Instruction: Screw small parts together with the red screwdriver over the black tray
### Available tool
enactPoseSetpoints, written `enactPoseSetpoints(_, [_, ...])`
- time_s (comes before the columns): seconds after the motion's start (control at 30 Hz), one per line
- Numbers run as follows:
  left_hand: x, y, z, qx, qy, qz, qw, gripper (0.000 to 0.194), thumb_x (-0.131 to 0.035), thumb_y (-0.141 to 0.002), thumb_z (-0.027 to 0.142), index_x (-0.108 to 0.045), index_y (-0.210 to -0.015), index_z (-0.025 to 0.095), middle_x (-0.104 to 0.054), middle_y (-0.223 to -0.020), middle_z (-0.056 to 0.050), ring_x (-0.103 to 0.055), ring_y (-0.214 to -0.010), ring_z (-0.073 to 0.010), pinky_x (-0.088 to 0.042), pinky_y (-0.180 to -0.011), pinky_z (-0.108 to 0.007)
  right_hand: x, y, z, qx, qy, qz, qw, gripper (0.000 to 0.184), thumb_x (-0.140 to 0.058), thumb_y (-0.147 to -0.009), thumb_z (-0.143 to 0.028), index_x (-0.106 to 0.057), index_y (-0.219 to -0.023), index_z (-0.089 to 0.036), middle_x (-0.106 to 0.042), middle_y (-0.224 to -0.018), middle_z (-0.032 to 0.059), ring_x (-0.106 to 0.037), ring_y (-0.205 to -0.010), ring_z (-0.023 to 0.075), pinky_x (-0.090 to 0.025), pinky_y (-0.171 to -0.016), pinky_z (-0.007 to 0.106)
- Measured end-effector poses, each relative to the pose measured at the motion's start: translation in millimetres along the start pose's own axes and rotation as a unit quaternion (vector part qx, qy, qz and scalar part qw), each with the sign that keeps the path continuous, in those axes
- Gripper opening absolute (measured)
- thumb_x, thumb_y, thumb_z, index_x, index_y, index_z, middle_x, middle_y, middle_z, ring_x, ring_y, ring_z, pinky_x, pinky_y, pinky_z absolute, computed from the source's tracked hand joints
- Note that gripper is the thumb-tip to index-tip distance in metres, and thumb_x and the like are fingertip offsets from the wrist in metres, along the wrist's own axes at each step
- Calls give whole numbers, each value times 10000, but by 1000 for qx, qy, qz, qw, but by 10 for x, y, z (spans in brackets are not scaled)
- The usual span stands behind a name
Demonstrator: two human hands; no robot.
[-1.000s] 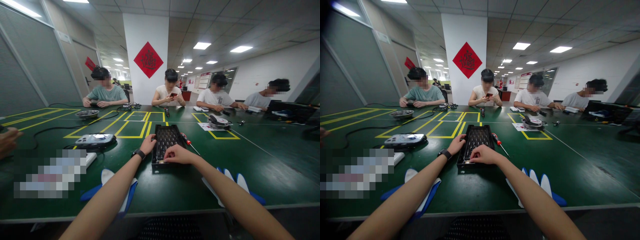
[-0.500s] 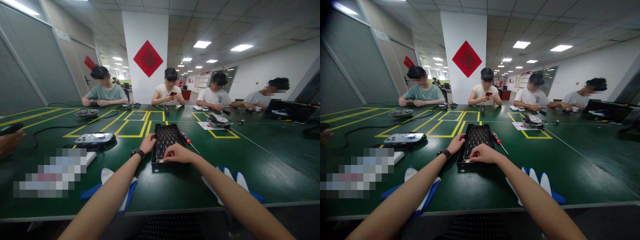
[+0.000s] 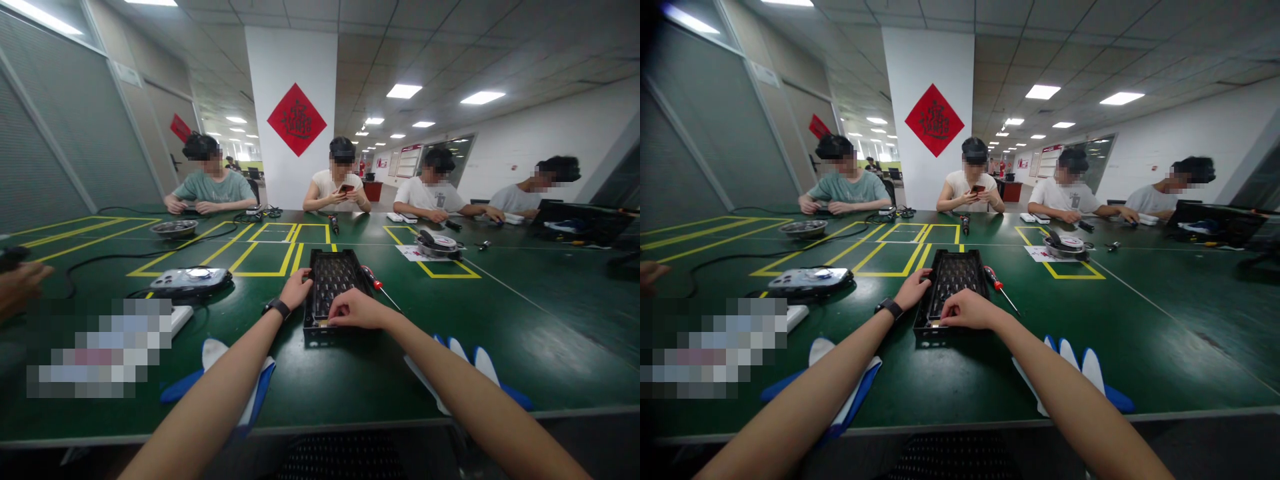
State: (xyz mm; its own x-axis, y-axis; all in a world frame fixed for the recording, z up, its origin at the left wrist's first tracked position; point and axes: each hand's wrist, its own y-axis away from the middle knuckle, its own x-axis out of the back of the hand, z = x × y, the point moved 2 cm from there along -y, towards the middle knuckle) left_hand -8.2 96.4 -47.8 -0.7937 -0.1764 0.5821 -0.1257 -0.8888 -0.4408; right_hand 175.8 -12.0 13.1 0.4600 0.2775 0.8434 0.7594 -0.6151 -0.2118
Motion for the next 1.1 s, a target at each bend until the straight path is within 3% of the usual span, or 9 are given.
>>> enactPoseSetpoints(1.1, [2, 2, -2, 0, -1, -5, 1000, 398, -437, -735, 190, -506, -1122, 122, -553, -1115, -102, -523, -1004, -186, -409, -894, -333, 5, 3, -1, 2, -8, 14, 1000, 235, -606, -712, -335, -666, -811, -130, -577, -657, 7, -423, -535, 63, -327, -500, 178])
